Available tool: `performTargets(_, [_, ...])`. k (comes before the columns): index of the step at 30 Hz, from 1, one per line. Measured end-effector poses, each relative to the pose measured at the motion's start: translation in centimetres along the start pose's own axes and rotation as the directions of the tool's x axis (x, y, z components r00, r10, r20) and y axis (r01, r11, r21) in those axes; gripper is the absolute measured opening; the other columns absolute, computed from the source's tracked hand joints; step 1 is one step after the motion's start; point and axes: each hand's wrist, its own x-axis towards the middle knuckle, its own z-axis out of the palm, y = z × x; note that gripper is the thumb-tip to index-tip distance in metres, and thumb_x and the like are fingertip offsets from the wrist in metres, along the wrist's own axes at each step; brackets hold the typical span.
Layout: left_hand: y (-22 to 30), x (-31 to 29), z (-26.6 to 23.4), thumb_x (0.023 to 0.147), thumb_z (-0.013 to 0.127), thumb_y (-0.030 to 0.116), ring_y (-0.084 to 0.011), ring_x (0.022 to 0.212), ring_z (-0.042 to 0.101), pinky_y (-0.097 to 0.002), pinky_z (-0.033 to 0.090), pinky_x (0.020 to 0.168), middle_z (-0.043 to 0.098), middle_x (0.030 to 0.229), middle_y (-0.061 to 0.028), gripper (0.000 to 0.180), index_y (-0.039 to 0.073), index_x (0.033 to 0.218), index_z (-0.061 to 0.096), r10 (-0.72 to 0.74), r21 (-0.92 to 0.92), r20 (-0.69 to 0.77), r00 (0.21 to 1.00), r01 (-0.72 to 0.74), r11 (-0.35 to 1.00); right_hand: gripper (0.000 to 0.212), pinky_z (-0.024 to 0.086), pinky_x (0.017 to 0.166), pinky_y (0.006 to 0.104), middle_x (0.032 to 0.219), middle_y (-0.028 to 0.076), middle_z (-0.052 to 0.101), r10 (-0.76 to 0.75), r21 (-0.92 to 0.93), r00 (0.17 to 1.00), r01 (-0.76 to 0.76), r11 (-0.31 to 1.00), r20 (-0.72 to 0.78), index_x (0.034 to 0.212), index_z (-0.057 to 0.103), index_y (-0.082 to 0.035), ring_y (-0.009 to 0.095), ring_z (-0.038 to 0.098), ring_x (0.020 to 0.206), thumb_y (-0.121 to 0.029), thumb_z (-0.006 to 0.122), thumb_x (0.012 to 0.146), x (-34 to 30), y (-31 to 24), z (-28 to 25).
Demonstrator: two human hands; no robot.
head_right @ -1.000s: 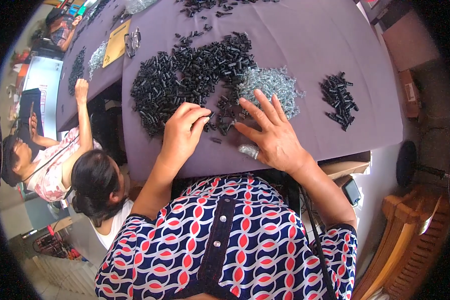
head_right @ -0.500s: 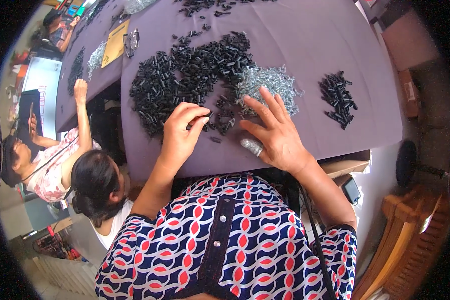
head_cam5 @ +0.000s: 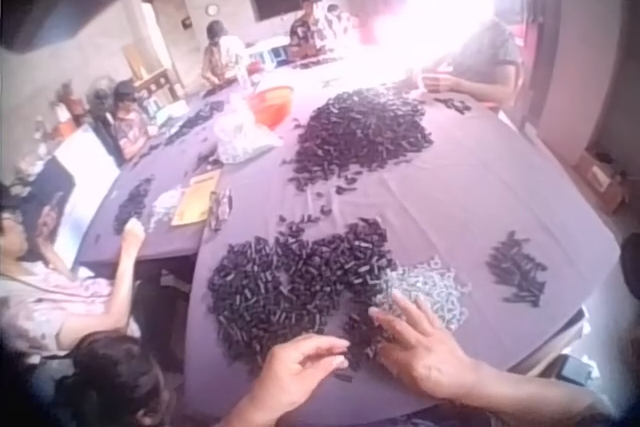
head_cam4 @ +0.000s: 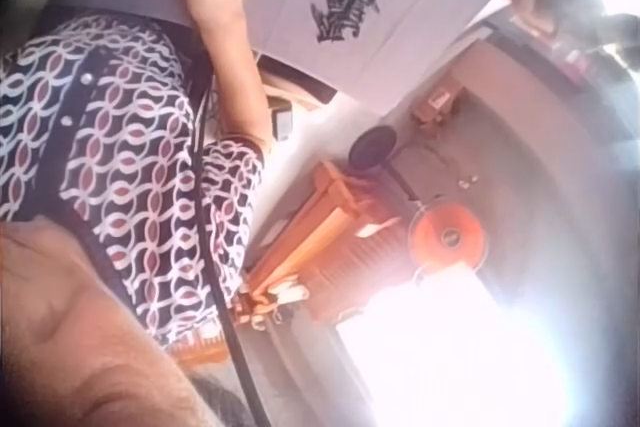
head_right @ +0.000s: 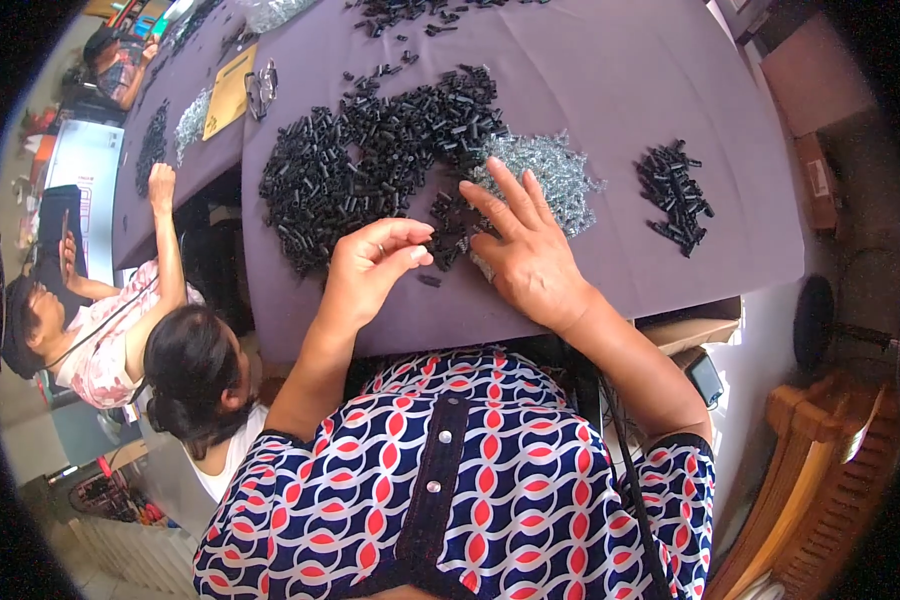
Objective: Sorting small black and silver components on a table.
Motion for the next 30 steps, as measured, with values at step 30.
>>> performTargets(30, [-0.4, 0.5, -0.4, 0.1, 0.058, 0.012, -0.0088, 0.075, 0.066, -0.0226, 0.054, 0.069, 0.07, 0.089, -0.0038, 0.018, 0.001, 0.11, 0.068, 0.015, 0.043, -0.062, 0.998, -0.012, 0.999, 0.028, 0.048, 0.091, 0.0412, 0.118, 0.01, 0.061, 0.08, 0.161, 0.997, -0.081, 0.984, 0.007, 0.094, 0.061, -0.005, 0.032, 0.056, 0.117, 0.0, 0.068, 0.068, -0.7, -0.2, -1.2])
